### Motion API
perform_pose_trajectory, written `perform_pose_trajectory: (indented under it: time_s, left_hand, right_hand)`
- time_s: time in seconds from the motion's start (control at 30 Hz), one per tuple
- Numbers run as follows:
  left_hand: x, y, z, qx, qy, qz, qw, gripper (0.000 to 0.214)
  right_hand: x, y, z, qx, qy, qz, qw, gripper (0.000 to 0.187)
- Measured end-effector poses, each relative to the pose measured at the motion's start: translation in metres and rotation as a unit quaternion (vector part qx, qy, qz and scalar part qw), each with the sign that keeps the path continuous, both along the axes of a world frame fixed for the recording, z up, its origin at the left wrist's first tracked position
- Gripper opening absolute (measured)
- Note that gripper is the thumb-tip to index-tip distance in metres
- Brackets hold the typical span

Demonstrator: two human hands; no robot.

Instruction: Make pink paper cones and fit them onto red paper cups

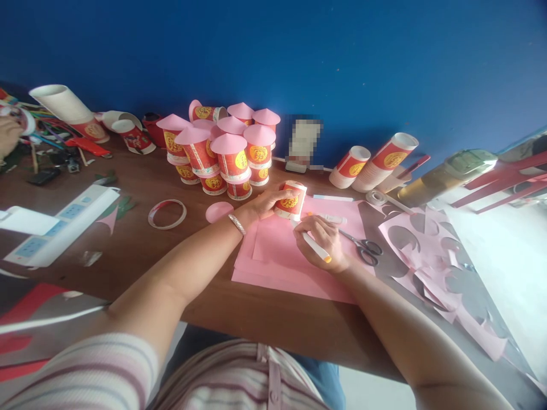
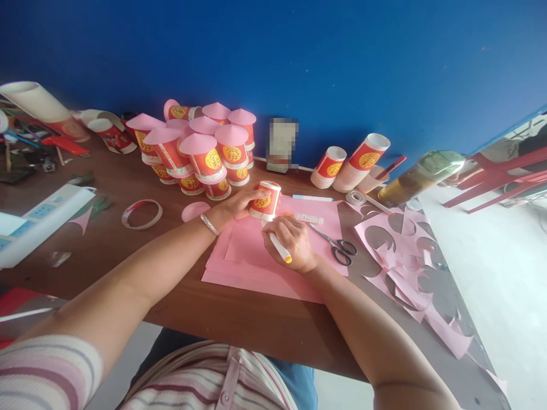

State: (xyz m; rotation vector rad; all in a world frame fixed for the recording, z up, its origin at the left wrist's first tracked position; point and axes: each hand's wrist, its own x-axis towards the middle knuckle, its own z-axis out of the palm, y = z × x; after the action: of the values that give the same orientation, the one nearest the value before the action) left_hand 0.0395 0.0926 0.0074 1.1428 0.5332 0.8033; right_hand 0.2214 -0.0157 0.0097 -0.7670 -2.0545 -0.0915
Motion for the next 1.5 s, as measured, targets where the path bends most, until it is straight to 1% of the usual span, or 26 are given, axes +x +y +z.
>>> perform_pose_trajectory:
  time_s: [0.2,0.37,0.5,0.7,0.87,1.1,1.2,1.33,1.43,1.5]
  left_hand:
    - [0.000,0.004,-0.006,-0.018,-0.019,0.004,1.000,0.047]
    - [0.000,0.003,-0.001,-0.040,-0.017,0.002,0.999,0.050]
    - [0.001,0.001,0.002,-0.042,-0.021,0.008,0.999,0.050]
    - [0.000,0.002,0.000,-0.026,-0.009,-0.001,1.000,0.049]
    - [0.000,0.002,0.000,-0.026,-0.006,0.007,1.000,0.048]
    - [0.001,0.008,-0.008,-0.016,-0.043,-0.014,0.999,0.042]
    - [0.001,0.007,-0.009,-0.010,-0.033,-0.023,0.999,0.042]
    - [0.001,0.004,-0.005,-0.003,0.001,-0.012,1.000,0.054]
    - [0.001,0.003,-0.003,0.000,0.019,-0.007,1.000,0.054]
    - [0.002,0.003,-0.003,-0.008,0.022,-0.009,1.000,0.054]
  right_hand:
    - [0.000,0.000,0.001,0.021,-0.012,-0.011,1.000,0.021]
    - [-0.001,0.001,0.002,0.036,-0.017,-0.013,0.999,0.021]
    - [0.000,0.001,0.001,0.030,-0.020,-0.017,0.999,0.020]
    - [0.000,0.001,0.001,0.027,-0.018,-0.011,0.999,0.020]
    - [0.000,0.001,0.001,0.000,-0.006,0.002,1.000,0.019]
    - [-0.001,-0.001,0.003,-0.013,0.003,0.002,1.000,0.015]
    - [-0.003,-0.001,0.004,-0.014,0.009,0.026,1.000,0.017]
    - [-0.004,-0.002,0.005,-0.022,0.011,0.057,0.998,0.019]
    - [-0.003,-0.002,0.005,-0.023,0.004,0.056,0.998,0.018]
    - [-0.002,-0.002,0.004,-0.021,0.001,0.036,0.999,0.017]
